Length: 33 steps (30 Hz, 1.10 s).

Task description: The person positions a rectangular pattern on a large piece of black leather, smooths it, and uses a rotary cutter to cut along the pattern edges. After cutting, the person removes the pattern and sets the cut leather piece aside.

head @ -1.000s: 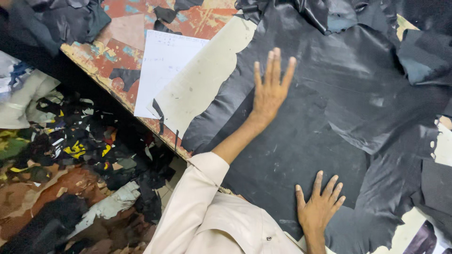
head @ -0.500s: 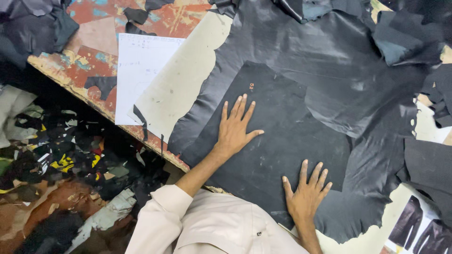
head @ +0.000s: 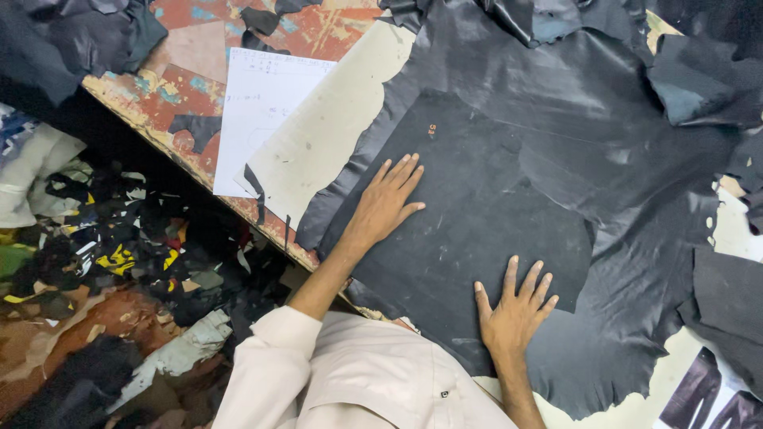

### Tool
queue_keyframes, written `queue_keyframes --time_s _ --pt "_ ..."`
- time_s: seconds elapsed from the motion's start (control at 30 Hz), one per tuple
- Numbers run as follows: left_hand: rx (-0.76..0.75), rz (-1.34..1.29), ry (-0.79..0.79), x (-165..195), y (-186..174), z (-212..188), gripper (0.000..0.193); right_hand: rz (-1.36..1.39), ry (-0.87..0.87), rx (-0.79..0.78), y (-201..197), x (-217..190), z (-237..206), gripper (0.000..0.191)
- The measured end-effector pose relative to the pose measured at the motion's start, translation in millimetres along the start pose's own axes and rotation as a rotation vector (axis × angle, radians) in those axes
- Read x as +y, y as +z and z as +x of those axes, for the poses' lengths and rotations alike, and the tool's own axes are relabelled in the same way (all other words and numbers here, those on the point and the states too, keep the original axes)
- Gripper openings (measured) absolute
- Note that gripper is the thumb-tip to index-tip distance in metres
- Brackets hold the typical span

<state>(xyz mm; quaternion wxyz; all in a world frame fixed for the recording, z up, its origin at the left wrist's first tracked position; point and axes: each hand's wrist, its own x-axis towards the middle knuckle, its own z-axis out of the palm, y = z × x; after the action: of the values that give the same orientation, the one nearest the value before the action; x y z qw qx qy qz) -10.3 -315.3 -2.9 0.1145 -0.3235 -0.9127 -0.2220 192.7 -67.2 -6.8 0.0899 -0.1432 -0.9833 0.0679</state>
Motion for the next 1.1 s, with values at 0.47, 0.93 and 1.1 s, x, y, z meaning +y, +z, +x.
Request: queue_keyframes --time_s 0.47,0.93,1.1 --pt "0.025 0.098 -0.114 -15 -29 -42 0.090 -0.032 0.007 0.022 4 -4 -2 0.086" --pt "0.255 -0.378 -0.146 -28 -34 -58 0.044 0.000 0.025 0.041 -5 -2 -15 0.082" --pt "0.228 -0.240 -0.113 7 -48 -76 0.038 0.007 0.046 0.086 -12 19 -20 0.083"
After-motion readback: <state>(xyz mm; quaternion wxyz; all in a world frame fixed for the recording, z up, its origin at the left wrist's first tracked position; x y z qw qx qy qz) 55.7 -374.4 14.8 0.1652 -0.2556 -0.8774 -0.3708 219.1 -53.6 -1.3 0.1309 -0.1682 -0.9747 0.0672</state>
